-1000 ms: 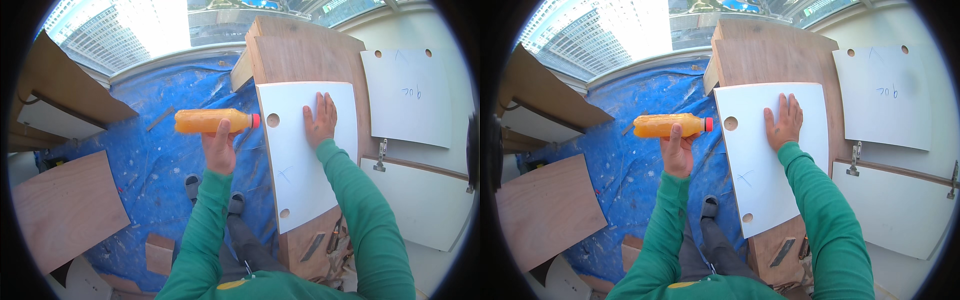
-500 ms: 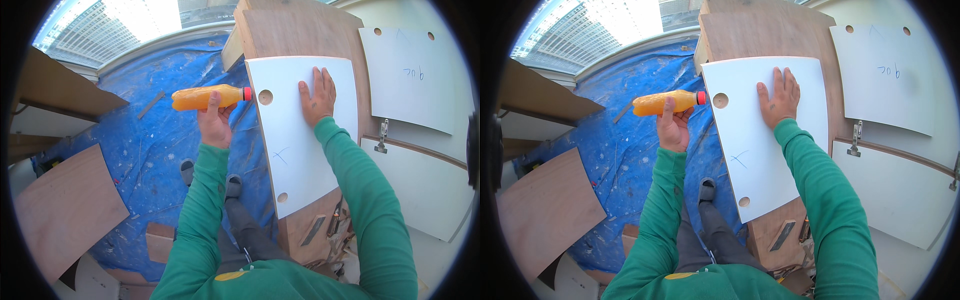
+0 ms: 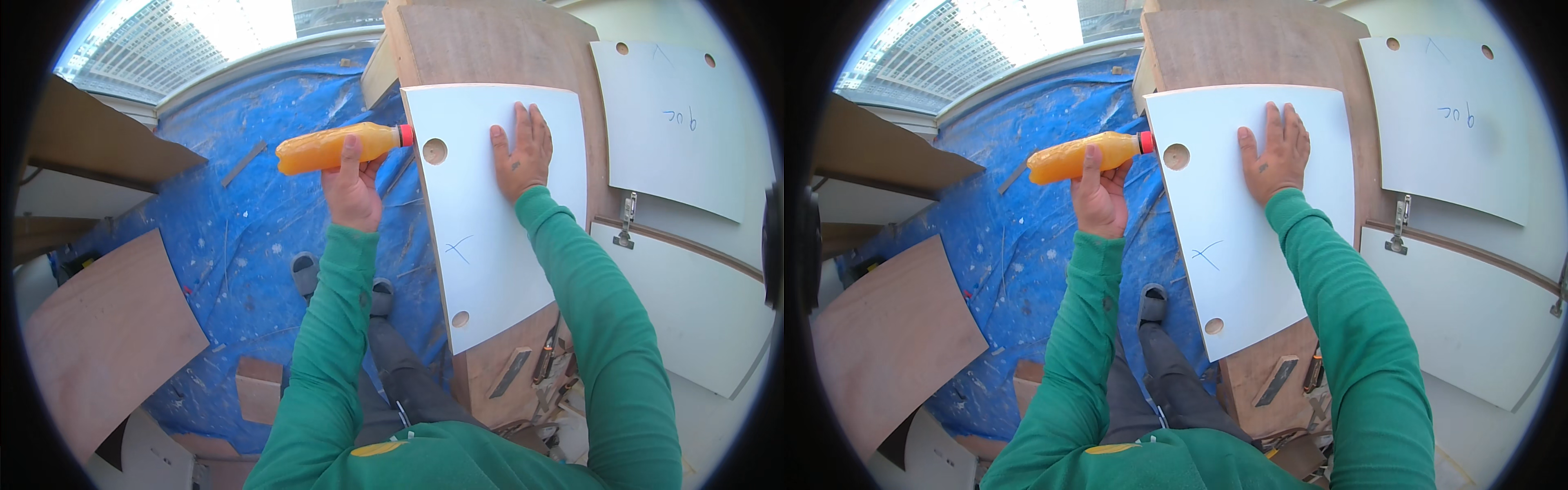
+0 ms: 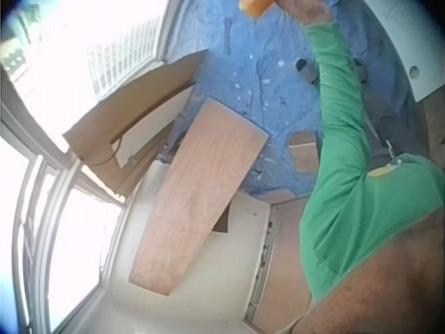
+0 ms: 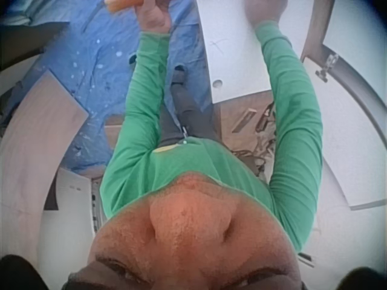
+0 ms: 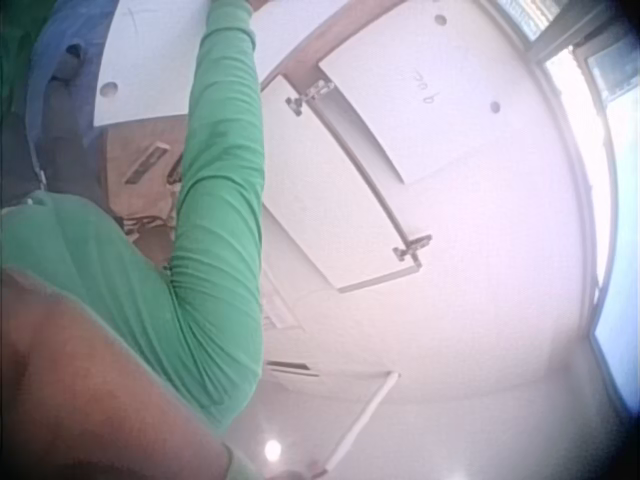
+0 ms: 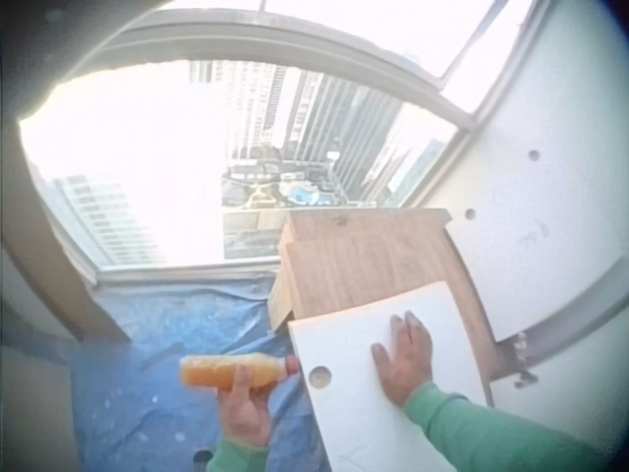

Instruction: The person applies glue from a bottle along the edge of a white panel, then places a wooden panel on top. They lift and reposition the panels, aligning them for assembly.

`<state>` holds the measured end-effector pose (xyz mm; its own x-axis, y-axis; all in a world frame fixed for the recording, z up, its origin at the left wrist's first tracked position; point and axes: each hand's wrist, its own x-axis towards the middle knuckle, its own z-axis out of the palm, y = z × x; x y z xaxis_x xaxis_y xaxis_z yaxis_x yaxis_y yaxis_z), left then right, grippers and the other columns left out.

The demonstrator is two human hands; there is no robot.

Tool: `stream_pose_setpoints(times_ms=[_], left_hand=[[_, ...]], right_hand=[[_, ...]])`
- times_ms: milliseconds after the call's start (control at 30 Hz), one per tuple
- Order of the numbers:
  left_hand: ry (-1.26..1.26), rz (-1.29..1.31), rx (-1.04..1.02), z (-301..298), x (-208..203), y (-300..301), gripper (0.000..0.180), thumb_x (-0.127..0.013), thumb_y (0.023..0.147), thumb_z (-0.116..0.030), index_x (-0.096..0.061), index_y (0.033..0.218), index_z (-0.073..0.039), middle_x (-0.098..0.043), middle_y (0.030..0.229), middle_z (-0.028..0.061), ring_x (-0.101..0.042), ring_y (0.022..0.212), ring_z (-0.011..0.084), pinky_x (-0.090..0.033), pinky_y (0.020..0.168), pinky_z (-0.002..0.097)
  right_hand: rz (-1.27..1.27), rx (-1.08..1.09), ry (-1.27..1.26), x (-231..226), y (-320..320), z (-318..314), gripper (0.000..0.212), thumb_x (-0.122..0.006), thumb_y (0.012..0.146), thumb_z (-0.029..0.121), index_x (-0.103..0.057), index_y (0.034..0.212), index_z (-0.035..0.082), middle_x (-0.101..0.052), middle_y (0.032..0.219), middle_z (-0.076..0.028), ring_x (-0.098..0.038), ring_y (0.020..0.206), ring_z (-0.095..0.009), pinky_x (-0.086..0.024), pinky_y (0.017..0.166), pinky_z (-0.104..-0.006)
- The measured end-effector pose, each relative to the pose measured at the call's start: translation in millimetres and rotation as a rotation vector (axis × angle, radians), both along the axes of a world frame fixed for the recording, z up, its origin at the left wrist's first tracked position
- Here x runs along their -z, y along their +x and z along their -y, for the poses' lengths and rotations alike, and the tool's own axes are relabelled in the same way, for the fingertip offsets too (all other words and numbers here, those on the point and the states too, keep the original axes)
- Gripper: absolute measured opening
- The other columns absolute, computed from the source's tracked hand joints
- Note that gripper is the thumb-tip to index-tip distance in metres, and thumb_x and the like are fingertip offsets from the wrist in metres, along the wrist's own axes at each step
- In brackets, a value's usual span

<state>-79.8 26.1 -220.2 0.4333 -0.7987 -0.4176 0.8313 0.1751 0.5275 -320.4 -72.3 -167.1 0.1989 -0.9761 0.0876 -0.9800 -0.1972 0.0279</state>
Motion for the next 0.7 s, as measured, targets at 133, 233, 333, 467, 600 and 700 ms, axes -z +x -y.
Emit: stream_pose_setpoints(times_ms=[133, 233, 333, 467, 600, 700], left_hand=[[-0.013, 0.028, -0.007, -6, -2, -3, 0.041, -0.072, 0.099, -0.023, -0.052, 0.128, -0.003, -0.065, 0.123, 0.0131, -0.067, 0.113, 0.0255, -0.059, 0.099, 0.0411], [0.000, 0.082, -0.015, -18, -4, -9, 0.040, -0.072, 0.099, -0.018, -0.052, 0.130, -0.003, -0.065, 0.124, 0.0141, -0.067, 0.116, 0.0279, -0.059, 0.101, 0.0440], [-0.010, 0.064, -0.010, -32, -11, -15, 0.045, -0.072, 0.097, -0.011, -0.048, 0.134, -0.002, -0.063, 0.127, 0.0157, -0.064, 0.122, 0.0281, -0.056, 0.105, 0.0444], [-0.024, 0.087, -0.062, -26, -14, -16, 0.041, -0.073, 0.096, -0.009, -0.052, 0.131, -0.004, -0.065, 0.126, 0.0150, -0.066, 0.119, 0.0284, -0.059, 0.103, 0.0445], [-0.038, 0.092, -0.048, -3, -8, -2, 0.041, -0.073, 0.096, -0.009, -0.052, 0.131, -0.005, -0.065, 0.126, 0.0144, -0.067, 0.118, 0.0265, -0.060, 0.102, 0.0429], [-0.044, 0.188, -0.016, -3, -1, 3, 0.042, -0.074, 0.096, -0.010, -0.051, 0.132, -0.005, -0.064, 0.128, 0.0150, -0.066, 0.118, 0.0263, -0.059, 0.102, 0.0432]], right_hand=[[0.002, 0.005, 0.004, -1, 1, 0, 0.068, -0.046, 0.105, 0.051, -0.036, 0.158, 0.009, -0.030, 0.163, -0.021, -0.024, 0.153, -0.037, -0.016, 0.127, -0.0488], [-0.001, 0.013, 0.013, -1, 1, 0, 0.068, -0.046, 0.105, 0.050, -0.035, 0.158, 0.009, -0.030, 0.163, -0.020, -0.023, 0.153, -0.037, -0.016, 0.127, -0.0486], [-0.006, 0.023, 0.022, -2, 2, 0, 0.068, -0.046, 0.105, 0.050, -0.035, 0.158, 0.008, -0.030, 0.163, -0.020, -0.023, 0.153, -0.037, -0.016, 0.127, -0.0484], [-0.003, 0.019, 0.010, 0, 2, -2, 0.067, -0.047, 0.105, 0.049, -0.036, 0.157, 0.008, -0.031, 0.162, -0.020, -0.024, 0.152, -0.037, -0.018, 0.126, -0.0482], [0.016, -0.003, -0.007, 0, 4, 0, 0.066, -0.049, 0.105, 0.048, -0.038, 0.156, 0.008, -0.032, 0.162, -0.021, -0.026, 0.151, -0.037, -0.020, 0.126, -0.0483], [0.036, -0.021, -0.016, 0, 4, 0, 0.066, -0.050, 0.105, 0.047, -0.038, 0.156, 0.008, -0.033, 0.161, -0.021, -0.027, 0.151, -0.038, -0.021, 0.125, -0.0488]])
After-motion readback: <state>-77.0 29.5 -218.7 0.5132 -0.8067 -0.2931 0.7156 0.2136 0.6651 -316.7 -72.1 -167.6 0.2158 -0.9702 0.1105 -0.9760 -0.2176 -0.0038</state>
